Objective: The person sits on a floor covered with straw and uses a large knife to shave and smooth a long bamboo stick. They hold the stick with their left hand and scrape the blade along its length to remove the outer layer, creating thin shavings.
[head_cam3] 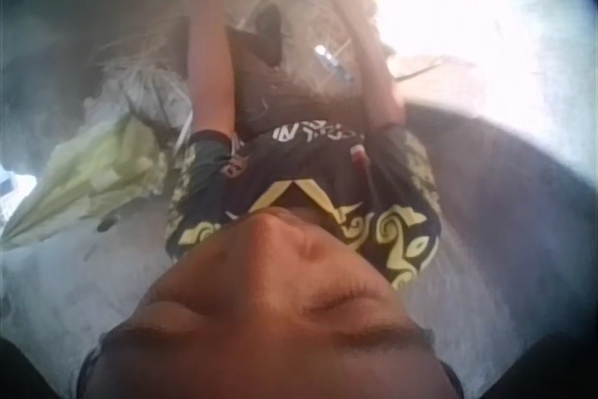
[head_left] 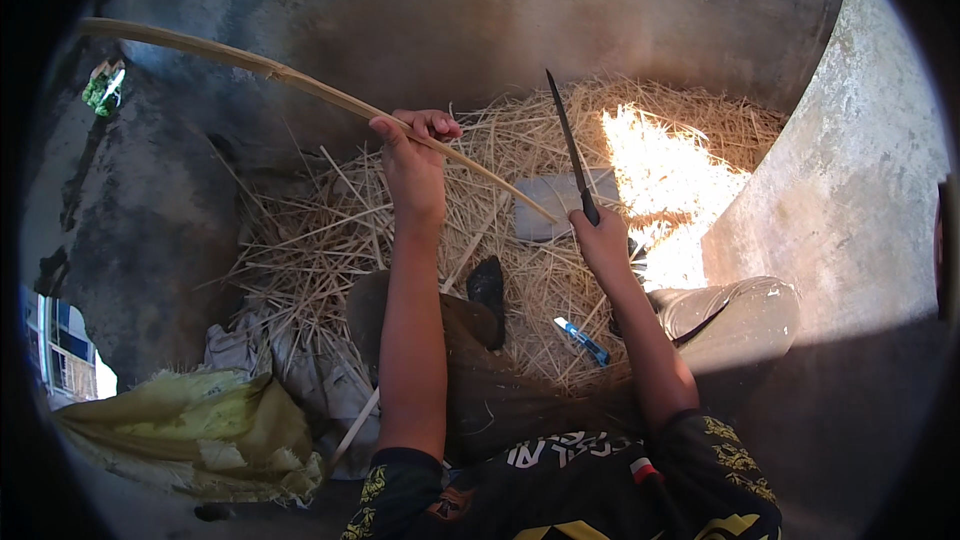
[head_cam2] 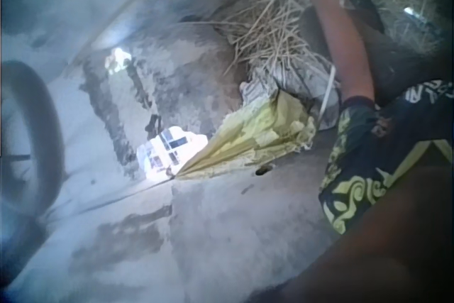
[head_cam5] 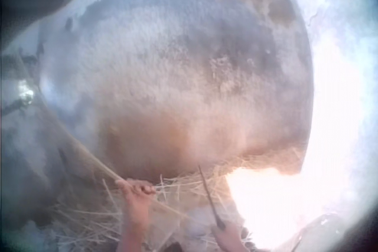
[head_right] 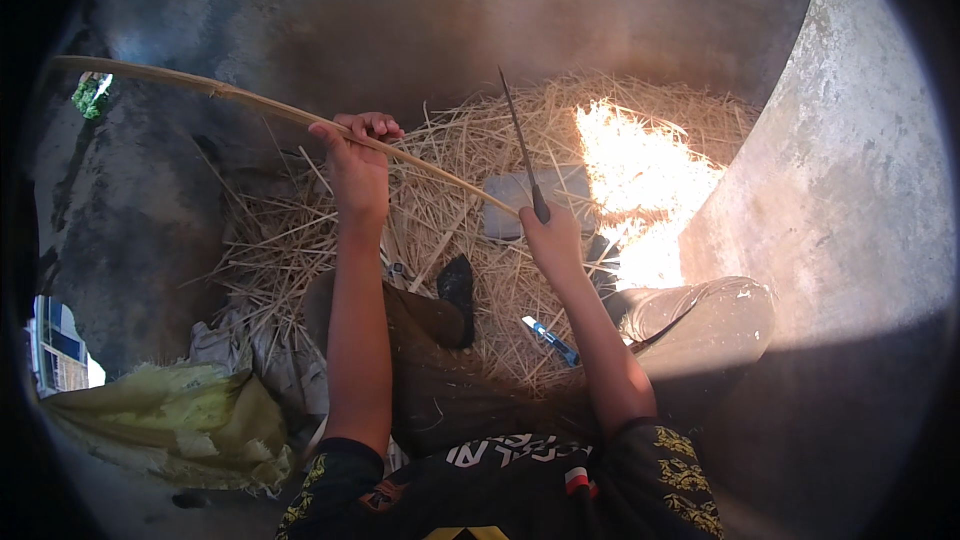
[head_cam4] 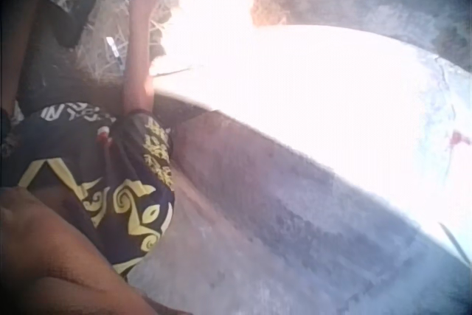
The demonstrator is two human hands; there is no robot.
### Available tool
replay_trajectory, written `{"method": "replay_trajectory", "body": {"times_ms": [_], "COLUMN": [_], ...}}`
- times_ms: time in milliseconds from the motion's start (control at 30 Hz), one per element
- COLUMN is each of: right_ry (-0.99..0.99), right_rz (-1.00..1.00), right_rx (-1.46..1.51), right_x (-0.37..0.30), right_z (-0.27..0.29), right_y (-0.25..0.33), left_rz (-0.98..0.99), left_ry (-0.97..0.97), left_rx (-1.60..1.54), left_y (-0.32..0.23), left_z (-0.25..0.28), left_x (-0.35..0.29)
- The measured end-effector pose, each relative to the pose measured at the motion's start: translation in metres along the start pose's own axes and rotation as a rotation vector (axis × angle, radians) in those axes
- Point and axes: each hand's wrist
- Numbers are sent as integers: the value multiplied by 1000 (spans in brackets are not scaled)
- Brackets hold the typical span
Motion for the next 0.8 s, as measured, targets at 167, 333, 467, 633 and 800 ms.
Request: {"method": "replay_trajectory", "body": {"times_ms": [167, 333, 467, 633, 800], "right_ry": [-14, 202, 135, -54, -33], "right_rz": [327, -563, -303, 106, -122], "right_rx": [535, 37, -284, 108, -17], "right_x": [-33, -51, -26, -36, -20], "right_z": [-3, -39, -30, -25, -54], "right_y": [49, -70, -81, 10, -145], "left_rz": [70, 36, 36, 27, 20], "left_ry": [93, 90, 20, 15, 24], "left_rx": [-32, -36, -44, -53, -5], "left_y": [8, 12, 10, 9, 14], "left_z": [5, 3, 19, 32, 5], "left_x": [-3, 0, 1, -3, -3]}}
Point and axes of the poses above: each hand's wrist, its own x-axis towards the middle knuckle, its own z-axis out of the back of the hand, y = z × x, and after that the axes turned 4 degrees about x, right-handed
